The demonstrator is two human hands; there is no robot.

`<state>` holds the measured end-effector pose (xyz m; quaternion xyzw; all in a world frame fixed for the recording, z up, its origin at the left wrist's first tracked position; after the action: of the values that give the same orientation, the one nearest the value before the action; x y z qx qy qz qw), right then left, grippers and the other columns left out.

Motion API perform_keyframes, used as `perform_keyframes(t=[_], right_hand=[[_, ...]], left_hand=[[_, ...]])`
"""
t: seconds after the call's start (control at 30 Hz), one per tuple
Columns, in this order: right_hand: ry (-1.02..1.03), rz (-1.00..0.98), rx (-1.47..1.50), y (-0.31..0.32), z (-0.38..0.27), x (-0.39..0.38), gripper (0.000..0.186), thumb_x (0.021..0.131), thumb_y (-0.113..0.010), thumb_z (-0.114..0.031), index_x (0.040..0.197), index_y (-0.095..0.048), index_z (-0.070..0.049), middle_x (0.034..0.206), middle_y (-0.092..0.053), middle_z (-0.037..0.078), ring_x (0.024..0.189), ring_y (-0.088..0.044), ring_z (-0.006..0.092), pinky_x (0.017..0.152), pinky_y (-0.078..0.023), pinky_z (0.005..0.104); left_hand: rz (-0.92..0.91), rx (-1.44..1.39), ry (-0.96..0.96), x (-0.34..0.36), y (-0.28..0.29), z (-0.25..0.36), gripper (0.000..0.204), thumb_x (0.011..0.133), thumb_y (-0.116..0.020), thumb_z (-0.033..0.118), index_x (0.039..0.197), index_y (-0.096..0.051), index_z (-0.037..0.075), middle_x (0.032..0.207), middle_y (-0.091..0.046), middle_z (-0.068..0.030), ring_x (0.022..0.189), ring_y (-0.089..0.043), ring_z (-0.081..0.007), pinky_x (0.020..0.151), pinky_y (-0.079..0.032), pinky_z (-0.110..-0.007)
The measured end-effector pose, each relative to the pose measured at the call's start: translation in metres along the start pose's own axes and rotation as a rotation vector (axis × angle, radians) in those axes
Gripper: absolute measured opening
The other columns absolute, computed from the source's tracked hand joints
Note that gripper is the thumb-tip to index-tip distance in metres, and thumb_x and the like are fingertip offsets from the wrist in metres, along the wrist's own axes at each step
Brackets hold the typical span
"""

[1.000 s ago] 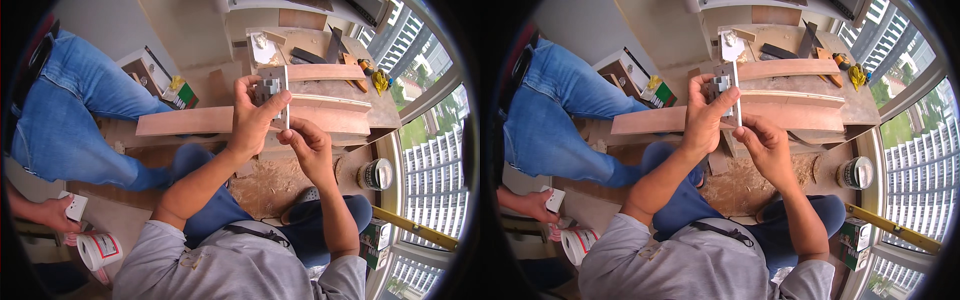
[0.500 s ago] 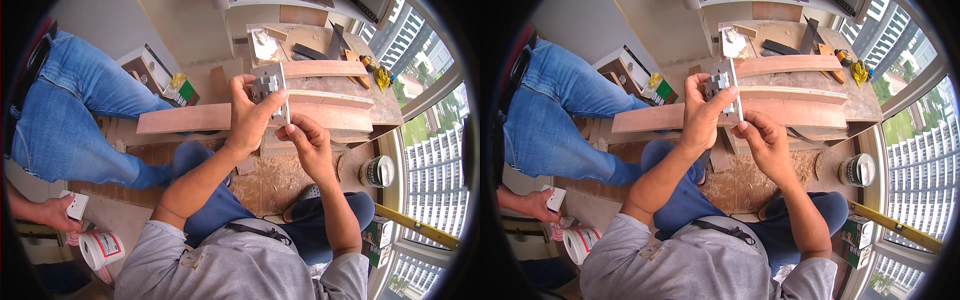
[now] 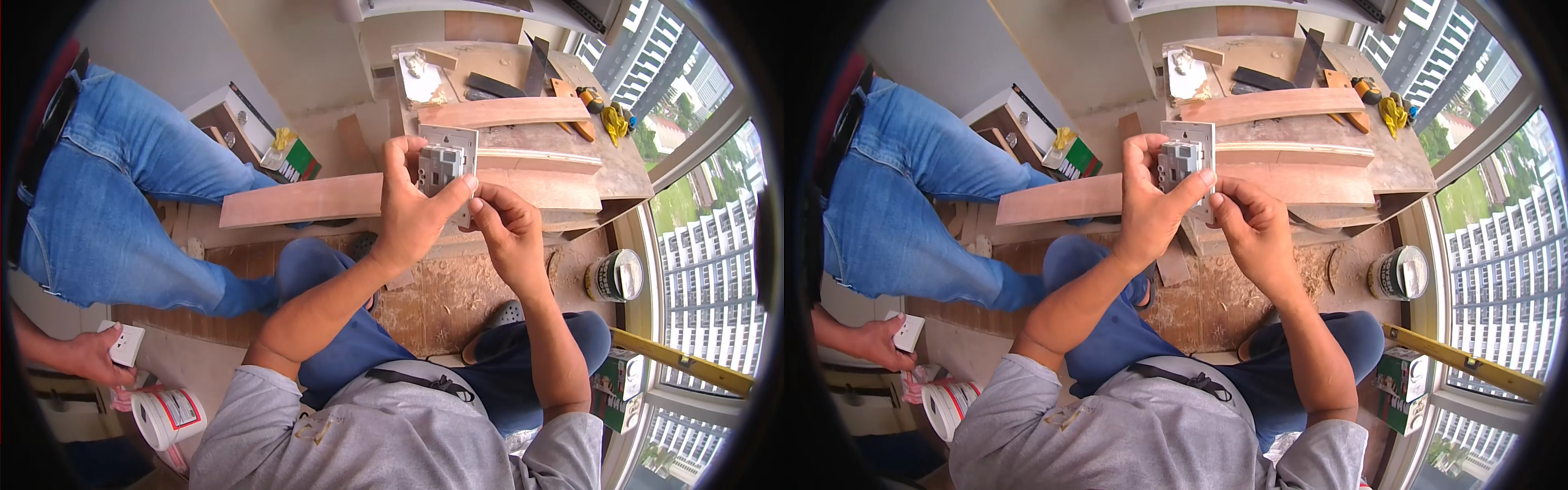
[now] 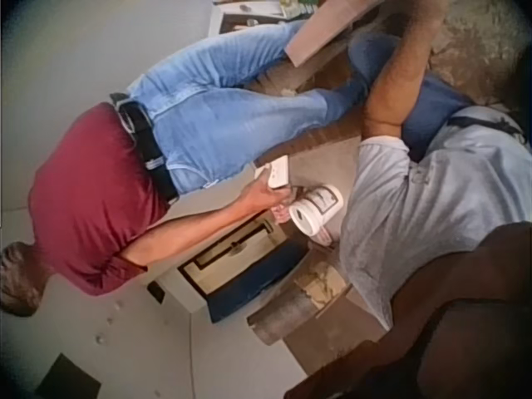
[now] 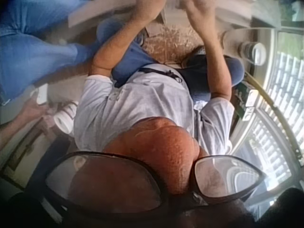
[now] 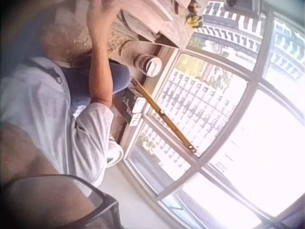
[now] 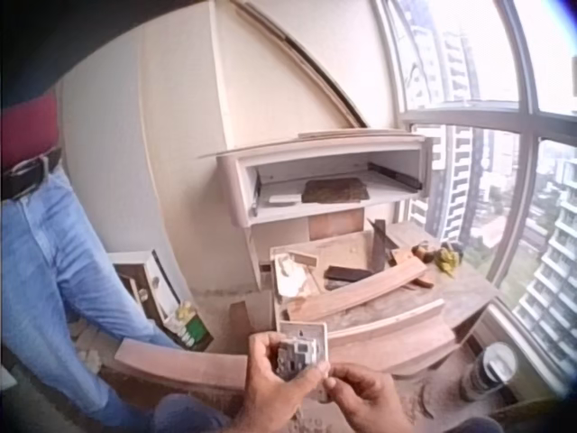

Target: Positioning and fitting electrical socket plates into a wooden trim piece during furniture or cabinetry construction.

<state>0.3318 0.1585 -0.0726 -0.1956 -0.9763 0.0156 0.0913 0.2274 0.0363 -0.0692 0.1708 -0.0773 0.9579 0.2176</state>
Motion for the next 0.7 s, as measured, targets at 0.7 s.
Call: perform_keyframes(t=[0.7], right_hand=[[-0.116, -0.184, 0.154, 0.008, 0.004, 0.004, 0.034, 0.1, -0.055, -0.001, 0.132, -0.065, 0.005, 0.105, -0.071, 0.005, 0.093, -0.067, 0.0103, 0.085, -0.061, 0.029]], left_hand=[[-0.03, 0.0, 0.063, 0.011, 0.004, -0.006, 0.056, 0.085, -0.083, 0.009, 0.121, -0.042, 0.003, 0.11, -0.056, -0.0089, 0.095, -0.06, -0.0116, 0.082, -0.056, -0.029]])
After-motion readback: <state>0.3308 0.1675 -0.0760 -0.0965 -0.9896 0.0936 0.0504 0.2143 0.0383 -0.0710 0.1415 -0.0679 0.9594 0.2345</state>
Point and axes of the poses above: each hand's wrist, its own x-axis towards the middle knuckle, its own y-axis out of the back of the hand, z = x × y, the point moved 2 cm from there along x, towards the middle knuckle
